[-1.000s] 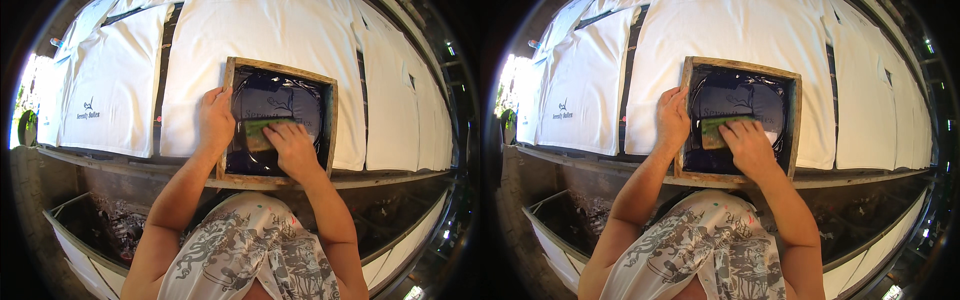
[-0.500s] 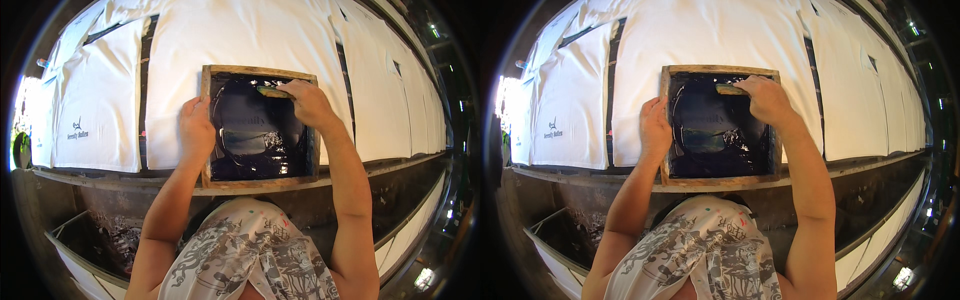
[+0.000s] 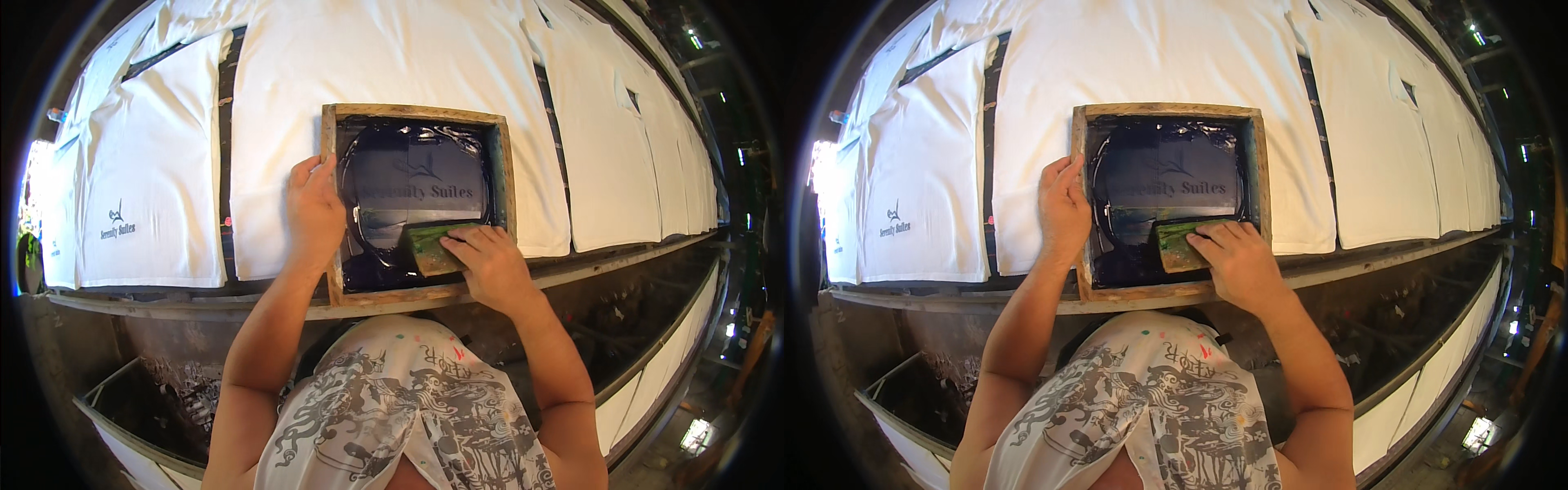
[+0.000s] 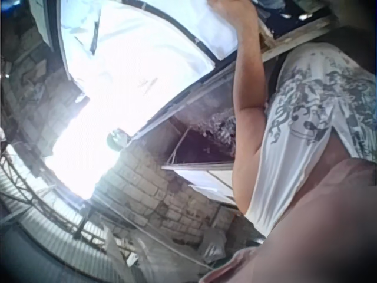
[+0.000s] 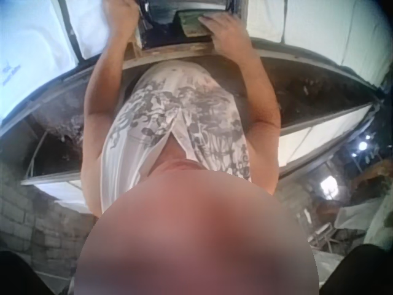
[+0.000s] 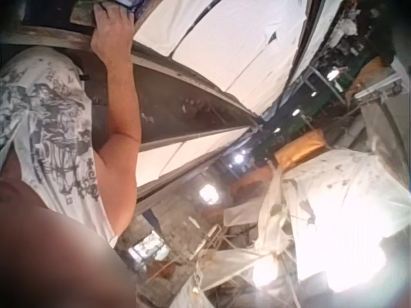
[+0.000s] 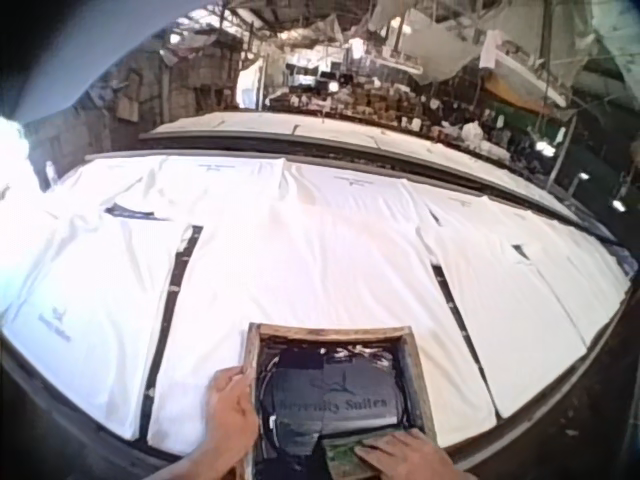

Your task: The person uses a squeegee to spread dark ink across a screen-printing frame and presses it onto white polo shirts laid out on a table. The person repeats the process on multiple shirts, lifting the frame to reveal the printed logo and moving to the next shirt.

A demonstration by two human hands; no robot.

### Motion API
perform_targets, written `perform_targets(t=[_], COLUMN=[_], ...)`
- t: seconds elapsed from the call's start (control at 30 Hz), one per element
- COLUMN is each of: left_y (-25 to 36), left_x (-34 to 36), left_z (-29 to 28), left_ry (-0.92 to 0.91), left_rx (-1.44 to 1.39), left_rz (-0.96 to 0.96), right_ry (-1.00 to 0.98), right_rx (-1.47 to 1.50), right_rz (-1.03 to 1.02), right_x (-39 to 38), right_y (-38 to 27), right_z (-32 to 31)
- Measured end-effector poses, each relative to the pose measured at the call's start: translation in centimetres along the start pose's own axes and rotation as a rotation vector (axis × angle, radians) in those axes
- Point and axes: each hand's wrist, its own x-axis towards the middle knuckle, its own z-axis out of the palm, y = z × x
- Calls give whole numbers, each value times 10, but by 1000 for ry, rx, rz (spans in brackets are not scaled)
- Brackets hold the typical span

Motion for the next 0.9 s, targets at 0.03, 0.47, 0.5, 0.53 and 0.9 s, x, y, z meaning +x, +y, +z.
perform_targets(t=[0.03, 0.47, 0.5, 0.53, 0.9], left_y=[0, -7, -7, -6, -10], left_x=[2, -23, -26, -27, -42], left_z=[-4, -96, -94, -94, -87], left_ry=[-28, -398, -404, -436, -525], left_rx=[-11, 325, 325, 337, 281], left_rz=[9, 631, 632, 605, 429], right_ry=[-7, -20, 8, 36, 24], right_rx=[5, 110, 103, 94, -16], right_rz=[-14, 20, 17, 16, -121], right_x=[6, 176, 182, 185, 81], right_y=[5, 34, 38, 42, -20], right_z=[-6, -3, 3, 8, 26])
